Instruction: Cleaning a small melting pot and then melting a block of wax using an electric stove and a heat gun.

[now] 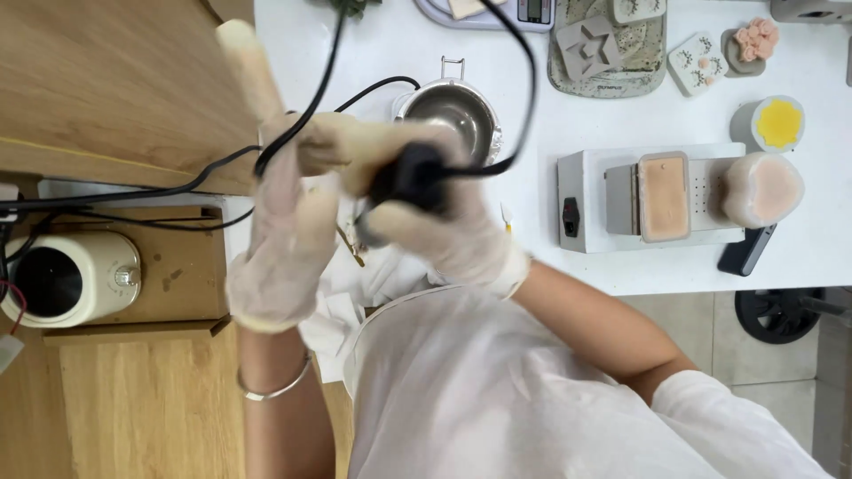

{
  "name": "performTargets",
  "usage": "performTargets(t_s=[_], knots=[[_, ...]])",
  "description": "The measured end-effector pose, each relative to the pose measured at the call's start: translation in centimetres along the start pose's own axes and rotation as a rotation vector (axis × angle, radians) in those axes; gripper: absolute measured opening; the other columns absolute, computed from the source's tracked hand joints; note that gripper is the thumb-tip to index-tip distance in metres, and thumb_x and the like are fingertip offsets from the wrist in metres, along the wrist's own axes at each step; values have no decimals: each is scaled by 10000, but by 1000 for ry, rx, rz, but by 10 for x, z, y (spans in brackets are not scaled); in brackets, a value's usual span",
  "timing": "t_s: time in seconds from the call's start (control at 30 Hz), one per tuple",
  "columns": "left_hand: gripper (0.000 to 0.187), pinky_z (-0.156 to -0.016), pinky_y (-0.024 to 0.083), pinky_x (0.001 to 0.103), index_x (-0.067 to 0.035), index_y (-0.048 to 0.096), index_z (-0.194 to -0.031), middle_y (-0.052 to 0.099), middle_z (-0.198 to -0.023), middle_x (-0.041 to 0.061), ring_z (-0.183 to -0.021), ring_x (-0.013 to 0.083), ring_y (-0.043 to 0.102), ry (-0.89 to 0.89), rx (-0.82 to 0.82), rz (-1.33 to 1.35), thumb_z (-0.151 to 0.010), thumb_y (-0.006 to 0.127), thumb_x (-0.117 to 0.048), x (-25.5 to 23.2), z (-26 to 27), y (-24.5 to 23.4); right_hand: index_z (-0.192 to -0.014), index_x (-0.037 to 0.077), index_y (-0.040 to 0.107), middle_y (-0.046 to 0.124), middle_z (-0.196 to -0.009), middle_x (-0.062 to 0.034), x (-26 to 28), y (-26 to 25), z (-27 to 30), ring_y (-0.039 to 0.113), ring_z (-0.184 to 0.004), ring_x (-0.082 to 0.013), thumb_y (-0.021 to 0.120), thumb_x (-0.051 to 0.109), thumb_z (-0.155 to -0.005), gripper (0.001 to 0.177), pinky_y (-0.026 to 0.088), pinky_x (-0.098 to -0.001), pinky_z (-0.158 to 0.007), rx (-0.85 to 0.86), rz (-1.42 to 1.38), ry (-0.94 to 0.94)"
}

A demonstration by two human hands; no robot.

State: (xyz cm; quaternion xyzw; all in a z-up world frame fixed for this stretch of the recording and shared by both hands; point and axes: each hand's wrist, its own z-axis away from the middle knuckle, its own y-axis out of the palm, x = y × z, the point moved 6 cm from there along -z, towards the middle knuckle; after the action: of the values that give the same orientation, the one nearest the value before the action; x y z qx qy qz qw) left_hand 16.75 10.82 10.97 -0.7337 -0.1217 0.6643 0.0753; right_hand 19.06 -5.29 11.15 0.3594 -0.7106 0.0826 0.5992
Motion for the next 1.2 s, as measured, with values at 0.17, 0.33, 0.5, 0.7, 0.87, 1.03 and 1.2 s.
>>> performTargets(t_s=[0.17,0.33,0.5,0.7,0.87,1.03,1.2], knots=[[966,-1071,467,346,-102,312,-1510,434,-1461,126,-1248,214,521,100,41,64,-756,842,-391,-4,42,-27,-1439,101,415,506,-1272,-51,-62,77,1,480,-1174,-118,662,309,-1117,456,407,-268,-1067,61,-39,54],[868,-1081,477,365,-90,610,-1300,376,-1556,156,-1318,247,498,16,37,-64,-522,969,-234,30,71,-50,-1389,25,432,548,-1220,-109,-130,98,0,549,-1173,-232,577,408,-1055,528,447,-351,-1049,145,207,283],[606,-906,577,343,-92,613,-1140,616,-1298,112,-1067,206,663,-354,70,-89,-619,922,-90,98,88,-56,-1292,38,555,588,-1116,-106,-190,94,9,548,-1080,-201,502,425,-1131,422,447,-349,-1031,203,503,159],[859,-882,552,420,22,466,-1358,648,-1209,230,-1072,350,662,-263,23,-308,-593,852,-42,92,60,-51,-1269,-35,613,622,-1054,-164,-153,83,-6,614,-1013,-272,525,487,-1069,566,507,-399,-891,368,253,594],[1036,-932,539,440,17,330,-1480,618,-1244,250,-1110,394,642,-331,-54,-386,-615,887,-109,131,62,-62,-1556,28,401,562,-1441,-171,-90,9,7,552,-1344,-283,463,594,-1040,768,406,-360,-1167,654,299,630],[914,-989,570,414,-105,376,-1482,685,-1250,196,-1112,343,710,-785,-6,-404,-721,876,-183,180,89,-70,-1351,90,654,695,-1333,-108,-33,-95,-52,675,-1205,-244,546,585,-920,665,506,-366,-1063,650,695,827],[1238,-936,534,488,-189,-59,-1609,542,-1387,255,-1112,442,641,-772,165,-708,-749,829,-252,246,123,-67,-1306,60,691,705,-1227,-195,-65,-273,-125,668,-1123,-320,598,210,-1000,353,513,-376,-1006,-117,1477,283]])
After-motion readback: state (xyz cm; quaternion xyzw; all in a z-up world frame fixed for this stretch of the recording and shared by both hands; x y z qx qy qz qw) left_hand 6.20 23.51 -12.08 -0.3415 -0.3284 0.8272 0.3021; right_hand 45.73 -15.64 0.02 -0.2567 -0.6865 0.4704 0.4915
